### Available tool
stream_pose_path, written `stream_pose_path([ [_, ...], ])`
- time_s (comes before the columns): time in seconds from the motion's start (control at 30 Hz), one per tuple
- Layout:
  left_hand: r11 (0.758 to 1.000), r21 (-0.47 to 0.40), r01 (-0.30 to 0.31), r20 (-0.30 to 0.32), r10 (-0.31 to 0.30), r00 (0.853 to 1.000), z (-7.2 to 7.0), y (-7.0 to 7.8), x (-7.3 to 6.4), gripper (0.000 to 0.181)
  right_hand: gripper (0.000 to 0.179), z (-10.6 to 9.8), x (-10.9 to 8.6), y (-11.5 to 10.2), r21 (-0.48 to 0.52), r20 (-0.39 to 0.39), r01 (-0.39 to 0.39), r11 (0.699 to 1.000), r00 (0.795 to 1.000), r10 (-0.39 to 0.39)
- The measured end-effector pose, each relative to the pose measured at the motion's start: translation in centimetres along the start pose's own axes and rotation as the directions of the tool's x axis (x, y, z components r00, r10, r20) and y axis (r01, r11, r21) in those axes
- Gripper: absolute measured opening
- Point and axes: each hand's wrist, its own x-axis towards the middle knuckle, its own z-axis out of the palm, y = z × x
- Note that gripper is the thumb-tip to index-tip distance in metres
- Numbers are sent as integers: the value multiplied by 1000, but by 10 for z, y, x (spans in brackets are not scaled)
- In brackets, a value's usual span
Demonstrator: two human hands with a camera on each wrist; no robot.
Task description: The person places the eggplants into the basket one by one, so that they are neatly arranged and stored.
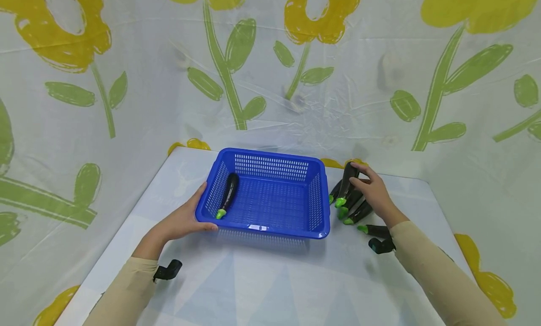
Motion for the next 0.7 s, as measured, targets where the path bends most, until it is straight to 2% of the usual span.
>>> stream_pose_path([
  [0.4,1000,-6,8,3,-8,1000,-1,0,0,120,53,14,7,-14,-22,10,57,998,998,-57],
  [0.57,1000,6,-1,3,1,1000,-1,-1,0,120,52,18,9,-20,0,43,103,995,994,-103],
  [0.7,1000,13,-3,-2,3,1000,-1,-1,0,120,53,21,9,-25,13,65,107,994,992,-107],
])
